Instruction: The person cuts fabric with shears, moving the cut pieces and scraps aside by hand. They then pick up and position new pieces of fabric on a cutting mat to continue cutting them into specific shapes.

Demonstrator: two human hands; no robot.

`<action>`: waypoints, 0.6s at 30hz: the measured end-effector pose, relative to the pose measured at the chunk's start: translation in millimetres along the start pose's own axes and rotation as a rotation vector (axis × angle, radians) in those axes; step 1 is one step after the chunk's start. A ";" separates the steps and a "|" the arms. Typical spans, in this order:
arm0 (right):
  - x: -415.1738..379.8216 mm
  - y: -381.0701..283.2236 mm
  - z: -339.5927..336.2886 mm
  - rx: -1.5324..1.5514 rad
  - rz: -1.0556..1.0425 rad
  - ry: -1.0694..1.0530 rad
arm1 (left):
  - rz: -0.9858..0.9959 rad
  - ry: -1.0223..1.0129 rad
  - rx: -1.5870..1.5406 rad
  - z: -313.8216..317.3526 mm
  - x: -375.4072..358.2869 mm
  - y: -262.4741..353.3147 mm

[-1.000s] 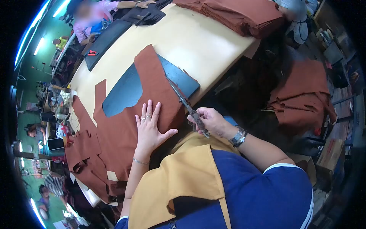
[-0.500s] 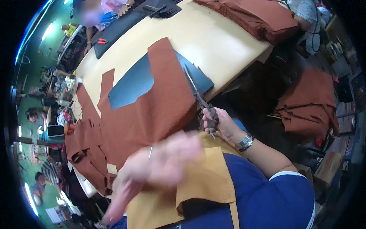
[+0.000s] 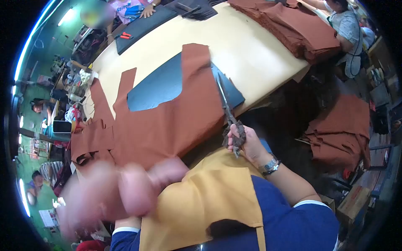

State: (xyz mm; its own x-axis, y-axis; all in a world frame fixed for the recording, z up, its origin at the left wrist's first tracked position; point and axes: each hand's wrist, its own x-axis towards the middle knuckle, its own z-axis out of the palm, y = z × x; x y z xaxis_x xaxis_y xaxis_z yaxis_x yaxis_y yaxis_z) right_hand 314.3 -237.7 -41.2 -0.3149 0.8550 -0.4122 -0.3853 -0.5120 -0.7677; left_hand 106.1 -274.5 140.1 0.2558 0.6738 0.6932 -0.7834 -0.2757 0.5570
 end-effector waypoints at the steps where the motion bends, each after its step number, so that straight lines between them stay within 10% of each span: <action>1: -1.8 -0.6 -2.5 -0.008 0.010 -0.008 | -0.094 0.063 0.244 -13.6 -5.5 -0.5; 5: -0.9 -5.9 -7.1 0.008 0.037 -0.063 | -0.823 0.249 1.781 -90.5 -77.0 -5.6; 7: 1.9 -3.8 -11.5 0.029 0.064 -0.098 | -1.215 0.415 1.928 -117.5 -129.9 -11.5; 13: 13.1 -4.9 -12.9 -0.058 0.070 -0.075 | -1.129 0.258 2.117 -139.8 -126.6 -30.2; 18: 2.4 -2.8 -19.0 0.024 -0.155 0.045 | -0.972 -0.256 2.024 -194.5 -76.1 -27.4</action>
State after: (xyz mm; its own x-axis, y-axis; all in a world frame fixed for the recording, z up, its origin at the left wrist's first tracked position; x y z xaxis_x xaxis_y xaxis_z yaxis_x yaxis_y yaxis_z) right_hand 331.0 -232.7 -49.3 -0.2114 0.9265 -0.3114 -0.4471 -0.3750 -0.8121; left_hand -2.1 -184.9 -16.9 0.2553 0.9652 -0.0566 0.9610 -0.2469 0.1250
